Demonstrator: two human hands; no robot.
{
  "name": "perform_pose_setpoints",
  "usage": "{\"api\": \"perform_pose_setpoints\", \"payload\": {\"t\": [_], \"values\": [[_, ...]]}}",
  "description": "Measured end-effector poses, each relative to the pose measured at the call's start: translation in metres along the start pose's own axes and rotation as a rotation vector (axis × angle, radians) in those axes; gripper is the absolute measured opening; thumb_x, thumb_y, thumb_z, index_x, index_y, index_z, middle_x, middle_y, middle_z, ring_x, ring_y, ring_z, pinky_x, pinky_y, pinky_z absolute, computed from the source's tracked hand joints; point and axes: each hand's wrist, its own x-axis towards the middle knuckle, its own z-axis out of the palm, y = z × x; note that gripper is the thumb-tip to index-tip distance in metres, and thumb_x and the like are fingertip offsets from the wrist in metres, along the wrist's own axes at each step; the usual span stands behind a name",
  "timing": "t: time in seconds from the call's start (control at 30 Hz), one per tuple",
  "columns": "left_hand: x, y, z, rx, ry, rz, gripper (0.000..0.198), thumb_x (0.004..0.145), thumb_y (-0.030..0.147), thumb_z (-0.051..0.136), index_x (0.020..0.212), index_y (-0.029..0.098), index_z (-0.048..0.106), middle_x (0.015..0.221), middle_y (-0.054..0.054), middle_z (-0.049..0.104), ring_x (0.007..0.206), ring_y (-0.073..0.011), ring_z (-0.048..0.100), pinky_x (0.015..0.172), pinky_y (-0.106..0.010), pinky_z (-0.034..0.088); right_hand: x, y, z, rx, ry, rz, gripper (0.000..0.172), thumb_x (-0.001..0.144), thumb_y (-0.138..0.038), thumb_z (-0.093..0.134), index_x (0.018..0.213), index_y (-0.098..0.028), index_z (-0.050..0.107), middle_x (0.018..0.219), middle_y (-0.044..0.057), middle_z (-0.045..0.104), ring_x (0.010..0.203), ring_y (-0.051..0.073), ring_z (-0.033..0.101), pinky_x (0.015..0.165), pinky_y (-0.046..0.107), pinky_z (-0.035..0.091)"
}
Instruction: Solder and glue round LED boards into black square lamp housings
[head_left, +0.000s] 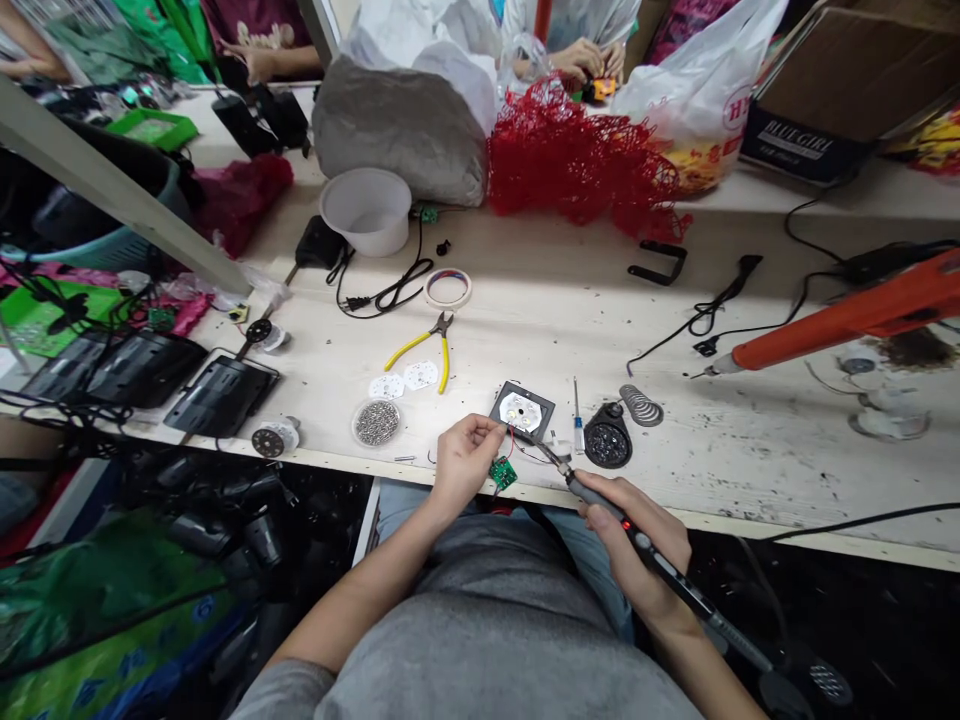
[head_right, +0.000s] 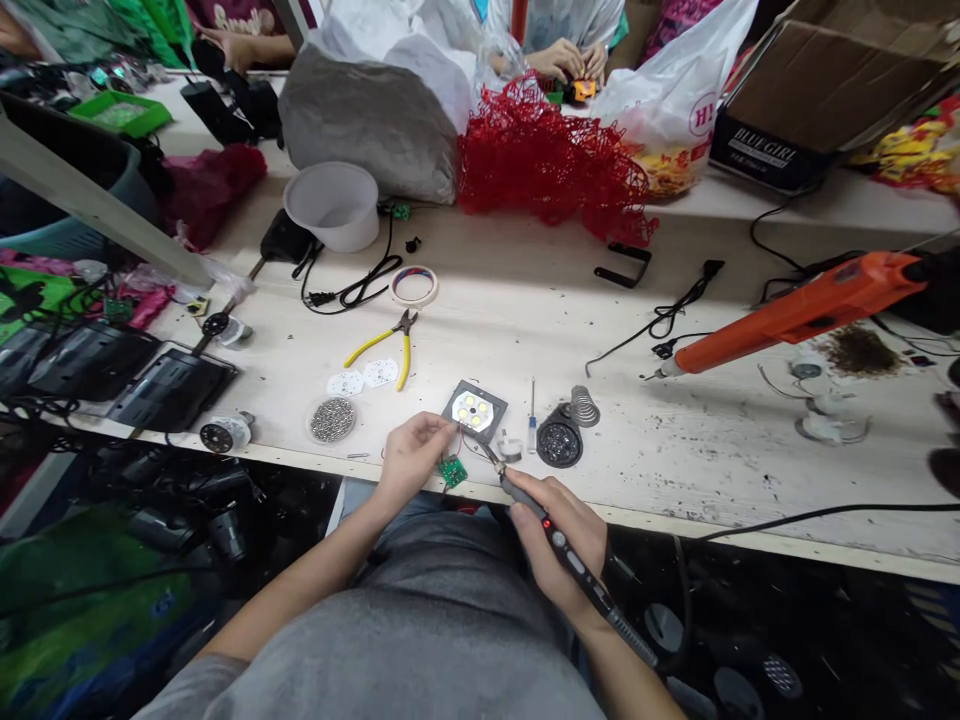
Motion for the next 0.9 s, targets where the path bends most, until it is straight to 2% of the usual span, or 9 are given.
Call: {"api": "perform_pose_setpoints", "payload": {"t": [0.23,0.43,0.6,0.9], "values": [[0.0,-0.001,0.0,0.008,0.024,-0.02,0.02,0.068,0.036,0.075,0.067,0.017,0.069,0.051,0.003,0.057,0.048,-0.0092,0.048,0.048,-0.02,0.039,0.008,0.002,0.005,-0.004,-0.023,-0.023,0.025,0.097,-0.021,0.058,0.118,-0.026,0.071,0.09,0.004,0.076,0.072,0.017,0.072,0.067,0.029,0.06],[0.0,-0.001,0.001,0.024,0.022,-0.019,0.019,0.069,0.036,0.074,0.068,0.017,0.069,0.052,0.002,0.058,0.049,-0.0094,0.048,0.049,-0.02,0.04,0.011,0.007,0.014,0.006,-0.044,-0.021,0.025,0.097,-0.021,0.058,0.118,-0.026,0.071,0.097,0.005,0.077,0.073,0.017,0.073,0.069,0.03,0.062],[0.001,-0.001,0.001,0.024,0.026,-0.025,0.019,0.068,0.035,0.074,0.068,0.017,0.069,0.053,0.002,0.059,0.049,-0.0093,0.049,0.05,-0.021,0.04,0.016,0.01,0.023,0.033,0.043,-0.077,0.023,0.096,-0.019,0.059,0.113,-0.024,0.073,0.092,0.004,0.078,0.074,0.017,0.074,0.071,0.028,0.062],[0.0,0.003,0.001,0.042,0.007,-0.047,0.025,0.067,0.041,0.072,0.068,0.016,0.068,0.052,0.003,0.057,0.049,-0.0094,0.048,0.051,-0.021,0.04,0.022,0.005,0.022,0.002,0.011,-0.057,0.02,0.095,-0.021,0.061,0.11,-0.021,0.074,0.088,0.005,0.078,0.072,0.017,0.075,0.07,0.027,0.063]]}}
